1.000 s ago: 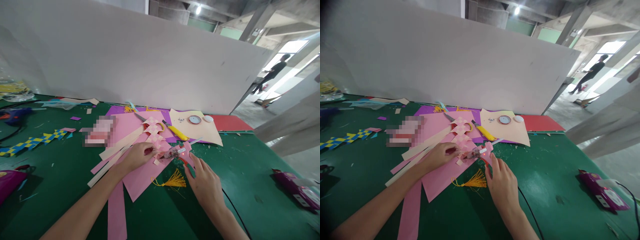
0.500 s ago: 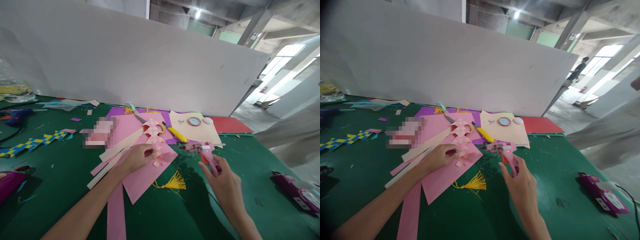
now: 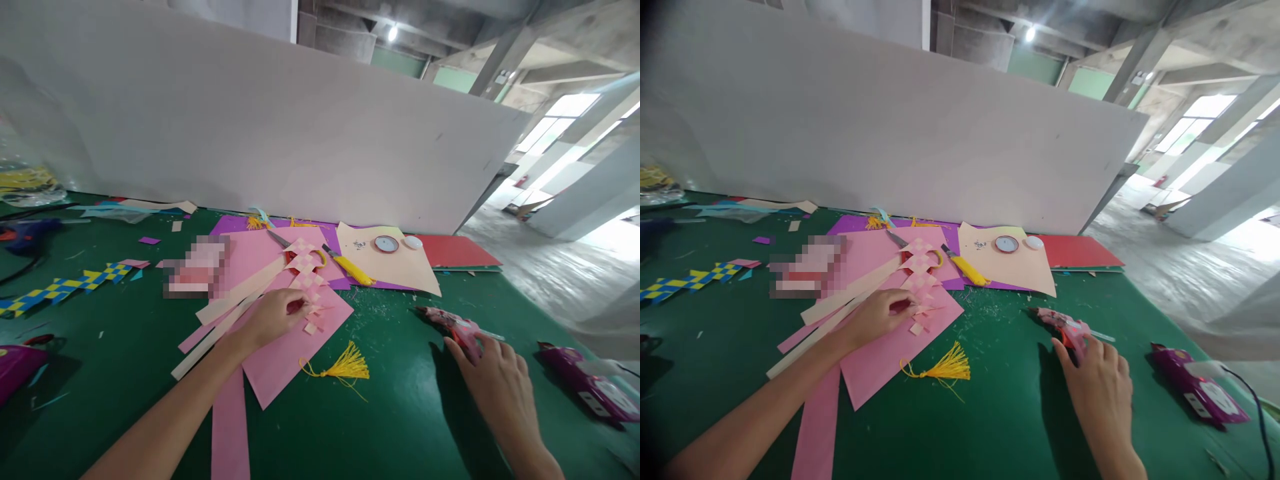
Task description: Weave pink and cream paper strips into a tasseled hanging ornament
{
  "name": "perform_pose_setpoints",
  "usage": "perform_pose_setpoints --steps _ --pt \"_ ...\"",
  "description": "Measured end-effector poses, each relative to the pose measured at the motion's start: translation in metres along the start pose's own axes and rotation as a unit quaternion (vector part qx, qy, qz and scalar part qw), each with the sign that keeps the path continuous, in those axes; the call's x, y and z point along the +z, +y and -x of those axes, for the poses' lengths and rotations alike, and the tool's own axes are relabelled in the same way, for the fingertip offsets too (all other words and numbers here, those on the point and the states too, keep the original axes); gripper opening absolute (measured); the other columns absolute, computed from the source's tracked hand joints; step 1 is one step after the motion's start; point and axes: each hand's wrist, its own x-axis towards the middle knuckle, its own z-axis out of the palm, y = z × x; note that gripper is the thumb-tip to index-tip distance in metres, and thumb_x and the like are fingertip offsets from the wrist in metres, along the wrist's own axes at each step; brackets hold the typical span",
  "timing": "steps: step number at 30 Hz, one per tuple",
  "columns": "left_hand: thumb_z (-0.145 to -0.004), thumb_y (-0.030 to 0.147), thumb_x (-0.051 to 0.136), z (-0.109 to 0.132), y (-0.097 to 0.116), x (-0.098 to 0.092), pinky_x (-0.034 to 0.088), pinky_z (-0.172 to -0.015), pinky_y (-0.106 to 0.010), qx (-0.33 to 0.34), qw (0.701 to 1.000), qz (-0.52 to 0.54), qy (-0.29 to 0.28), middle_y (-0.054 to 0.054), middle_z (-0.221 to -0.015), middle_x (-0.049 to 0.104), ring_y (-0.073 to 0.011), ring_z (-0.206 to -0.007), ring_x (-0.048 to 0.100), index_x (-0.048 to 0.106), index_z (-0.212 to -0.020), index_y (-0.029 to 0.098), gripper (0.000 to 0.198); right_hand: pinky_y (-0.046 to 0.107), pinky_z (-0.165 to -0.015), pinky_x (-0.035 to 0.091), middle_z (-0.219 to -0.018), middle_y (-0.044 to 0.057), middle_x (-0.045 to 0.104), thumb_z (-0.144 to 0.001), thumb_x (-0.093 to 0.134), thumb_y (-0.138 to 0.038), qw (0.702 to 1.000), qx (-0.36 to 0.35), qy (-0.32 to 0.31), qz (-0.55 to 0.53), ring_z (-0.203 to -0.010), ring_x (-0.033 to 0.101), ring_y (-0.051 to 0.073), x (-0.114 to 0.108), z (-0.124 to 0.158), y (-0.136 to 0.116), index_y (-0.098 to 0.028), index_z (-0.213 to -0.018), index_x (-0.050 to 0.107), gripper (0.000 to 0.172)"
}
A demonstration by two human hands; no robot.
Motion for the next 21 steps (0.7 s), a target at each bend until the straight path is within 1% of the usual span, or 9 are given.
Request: perform_pose_setpoints --steps 2,3,6,8,10,13,16,19,21 --pt "-0.085 0.03 0.053 0.0 0.0 0.0 0.042 -0.065 -0.024 -0.002 1.0 0.001 0.0 0.001 -0.083 0.07 -0.0152 -0.074 0.061 0.067 -0.082 0.021 0.016 0.051 -0.082 0.042 -0.111 0.02 0.058 -0.087 0.037 -0.059 0.998 -0.051 0.042 -0.005 -0.107 0.051 0.038 -0.012 0.007 -0.027 -0.013 -0.118 0.053 0.057" --pt "-0.085 0.03 0.053 0.0 -0.001 0.001 0.042 -0.066 -0.024 -0.003 1.0 0.001 0.001 0.0 -0.083 0.07 -0.0156 -0.075 0.061 0.067 -0.083 0.021 0.017 0.05 -0.085 0.041 -0.111 0.018 0.059 -0.089 0.04 -0.054 0.993 -0.102 0.048 -0.039 -0.108 0.051 0.035 -0.018 0.012 -0.044 -0.015 -0.119 0.052 0.05" --pt "-0.085 0.03 0.053 0.0 -0.003 0.002 0.043 -0.067 -0.024 -0.009 1.0 -0.002 0.007 0.0 -0.084 0.07 -0.0164 -0.076 0.061 0.068 -0.083 0.021 0.017 0.041 -0.087 0.044 -0.104 0.01 0.063 -0.092 0.044 -0.032 0.949 -0.28 -0.026 -0.144 -0.099 0.056 0.025 -0.035 0.03 -0.101 -0.018 -0.115 0.055 0.029" --pt "-0.085 0.03 0.053 0.0 -0.004 0.003 0.043 -0.068 -0.024 -0.009 1.0 0.003 0.009 -0.001 -0.084 0.07 -0.0165 -0.076 0.061 0.067 -0.082 0.021 0.017 0.038 -0.085 0.045 -0.104 0.009 0.064 -0.09 0.045 -0.019 0.921 -0.341 -0.067 -0.178 -0.097 0.056 0.023 -0.039 0.043 -0.134 -0.017 -0.117 0.056 0.029" --pt "-0.085 0.03 0.054 0.0 -0.003 0.003 0.043 -0.068 -0.024 -0.007 1.0 0.013 0.009 0.0 -0.085 0.07 -0.0159 -0.076 0.062 0.067 -0.081 0.021 0.016 0.037 -0.083 0.045 -0.104 0.008 0.064 -0.087 0.047 -0.014 0.901 -0.378 -0.08 -0.196 -0.097 0.056 0.023 -0.036 0.053 -0.156 -0.016 -0.114 0.059 0.029" --pt "-0.084 0.029 0.055 0.001 -0.002 0.003 0.043 -0.068 -0.023 -0.005 1.0 0.019 0.008 0.001 -0.085 0.071 -0.0149 -0.076 0.062 0.067 -0.082 0.021 0.014 0.038 -0.079 0.046 -0.099 0.008 0.065 -0.084 0.048 -0.009 0.891 -0.404 -0.072 -0.194 -0.096 0.056 0.025 -0.025 0.061 -0.17 -0.016 -0.096 0.064 0.021" --pt "-0.084 0.028 0.055 0.001 -0.001 0.002 0.043 -0.067 -0.023 -0.005 1.0 0.017 0.012 0.0 -0.083 0.07 -0.0148 -0.074 0.061 0.067 -0.081 0.021 0.014 0.037 -0.075 0.046 -0.09 0.007 0.065 -0.083 0.047 -0.005 0.882 -0.414 -0.056 -0.219 -0.092 0.057 0.024 -0.021 0.063 -0.17 -0.017 -0.083 0.063 0.02" --pt "-0.084 0.028 0.055 0.002 -0.001 0.002 0.043 -0.067 -0.023 -0.003 1.0 0.017 0.013 0.0 -0.083 0.07 -0.015 -0.075 0.061 0.067 -0.082 0.021 0.014 0.035 -0.077 0.046 -0.084 0.006 0.064 -0.085 0.045 -0.007 0.876 -0.365 -0.087 -0.303 -0.089 0.057 0.021 -0.029 0.06 -0.168 -0.017 -0.084 0.06 0.019" --pt "-0.084 0.027 0.055 0.002 0.0 0.001 0.043 -0.067 -0.023 -0.003 1.0 0.015 0.013 0.0 -0.083 0.07 -0.0153 -0.075 0.062 0.067 -0.081 0.021 0.014 0.029 -0.072 0.047 -0.081 0.004 0.063 -0.087 0.044 -0.012 0.872 -0.289 -0.139 -0.37 -0.082 0.059 0.018 -0.038 0.056 -0.166 -0.018 -0.083 0.058 0.016"
